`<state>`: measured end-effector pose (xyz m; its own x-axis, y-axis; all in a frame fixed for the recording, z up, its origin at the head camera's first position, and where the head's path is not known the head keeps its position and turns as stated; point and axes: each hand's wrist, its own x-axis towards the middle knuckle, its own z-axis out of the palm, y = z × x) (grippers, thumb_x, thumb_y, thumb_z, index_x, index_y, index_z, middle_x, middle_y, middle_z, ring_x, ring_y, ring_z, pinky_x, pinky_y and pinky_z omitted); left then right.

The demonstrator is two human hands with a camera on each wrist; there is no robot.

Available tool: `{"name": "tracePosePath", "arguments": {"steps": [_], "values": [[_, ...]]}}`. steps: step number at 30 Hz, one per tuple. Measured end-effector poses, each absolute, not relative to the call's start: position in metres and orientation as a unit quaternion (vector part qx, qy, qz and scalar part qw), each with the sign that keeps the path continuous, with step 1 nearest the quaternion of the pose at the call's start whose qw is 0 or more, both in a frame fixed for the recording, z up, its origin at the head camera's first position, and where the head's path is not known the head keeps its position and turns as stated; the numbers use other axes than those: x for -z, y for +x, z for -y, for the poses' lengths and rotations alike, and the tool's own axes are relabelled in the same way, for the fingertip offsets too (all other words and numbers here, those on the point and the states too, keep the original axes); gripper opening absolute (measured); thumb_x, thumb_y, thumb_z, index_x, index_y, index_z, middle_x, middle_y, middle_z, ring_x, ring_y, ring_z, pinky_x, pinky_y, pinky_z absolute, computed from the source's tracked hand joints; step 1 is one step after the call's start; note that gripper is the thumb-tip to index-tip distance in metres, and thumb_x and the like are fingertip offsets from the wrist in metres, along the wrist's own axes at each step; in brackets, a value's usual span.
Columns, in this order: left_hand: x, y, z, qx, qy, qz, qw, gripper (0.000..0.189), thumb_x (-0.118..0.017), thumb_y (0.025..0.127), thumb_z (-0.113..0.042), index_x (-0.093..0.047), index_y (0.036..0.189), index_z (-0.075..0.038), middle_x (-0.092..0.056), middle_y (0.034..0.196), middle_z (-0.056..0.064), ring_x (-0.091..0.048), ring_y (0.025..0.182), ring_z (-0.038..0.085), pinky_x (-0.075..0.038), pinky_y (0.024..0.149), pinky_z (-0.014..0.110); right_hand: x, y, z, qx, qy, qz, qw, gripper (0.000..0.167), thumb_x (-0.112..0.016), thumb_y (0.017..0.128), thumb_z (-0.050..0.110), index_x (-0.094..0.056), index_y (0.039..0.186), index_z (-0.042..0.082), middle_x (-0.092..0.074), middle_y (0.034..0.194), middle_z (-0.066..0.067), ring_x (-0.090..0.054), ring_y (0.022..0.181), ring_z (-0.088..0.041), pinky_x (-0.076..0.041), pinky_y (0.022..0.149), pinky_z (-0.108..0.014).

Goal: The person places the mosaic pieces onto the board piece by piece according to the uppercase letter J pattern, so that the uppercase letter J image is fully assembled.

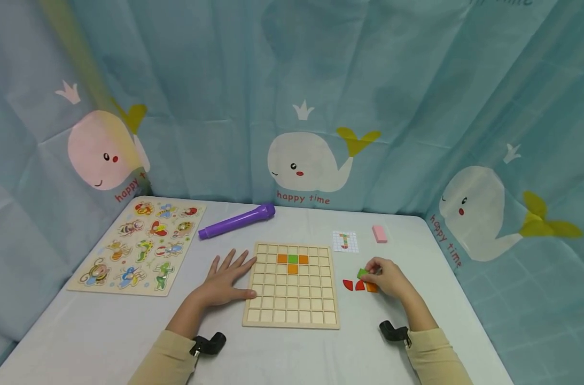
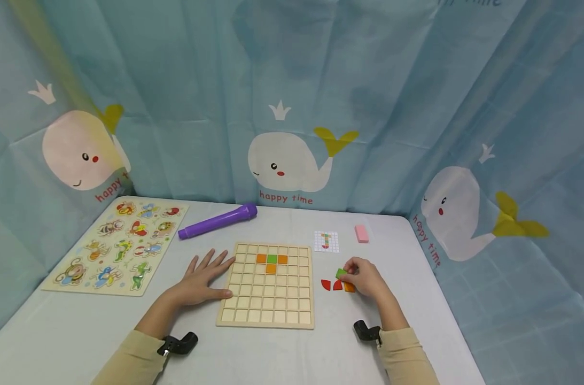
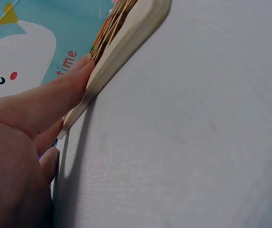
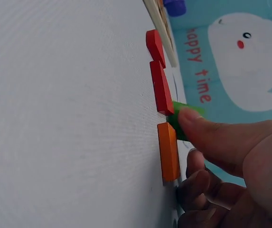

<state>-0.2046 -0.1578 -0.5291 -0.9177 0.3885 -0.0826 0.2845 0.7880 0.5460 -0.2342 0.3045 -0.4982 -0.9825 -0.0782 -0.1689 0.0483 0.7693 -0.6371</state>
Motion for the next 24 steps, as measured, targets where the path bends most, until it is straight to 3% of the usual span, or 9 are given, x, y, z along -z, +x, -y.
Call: {"name": "tracePosePath", "arguments": {"steps": [9,24], "values": [[0.527,-0.204,0.157,-0.278,0.178,-0.939,0.097,0.096,-0.07,0.082,-0.067,-0.031,0.16,-0.026,-0.016,0.17,0.008,0.004,0.156,0.04,0.015,0.121,0.064,0.491,-0.239,-0.293,0.347,-0.019,-0.936,0.058,0.022,-0.079,0.089,0.025,-0.065,0.094,0.01,-0.063,0.085,-0.003,-0.056,0.073,-0.018,-0.049,0.061,-0.028],[0.528,-0.204,0.157,-0.275,0.177,-0.94,0.097,0.097,-0.069,0.081,-0.068,-0.031,0.16,-0.027,-0.017,0.17,0.007,0.004,0.157,0.039,0.014,0.121,0.064,0.479,-0.24,-0.243,0.378,-0.077,-0.922,0.02,0.009,-0.074,0.093,0.022,-0.073,0.099,0.015,-0.071,0.09,0.0,-0.059,0.073,-0.015,-0.05,0.063,-0.027]]}}
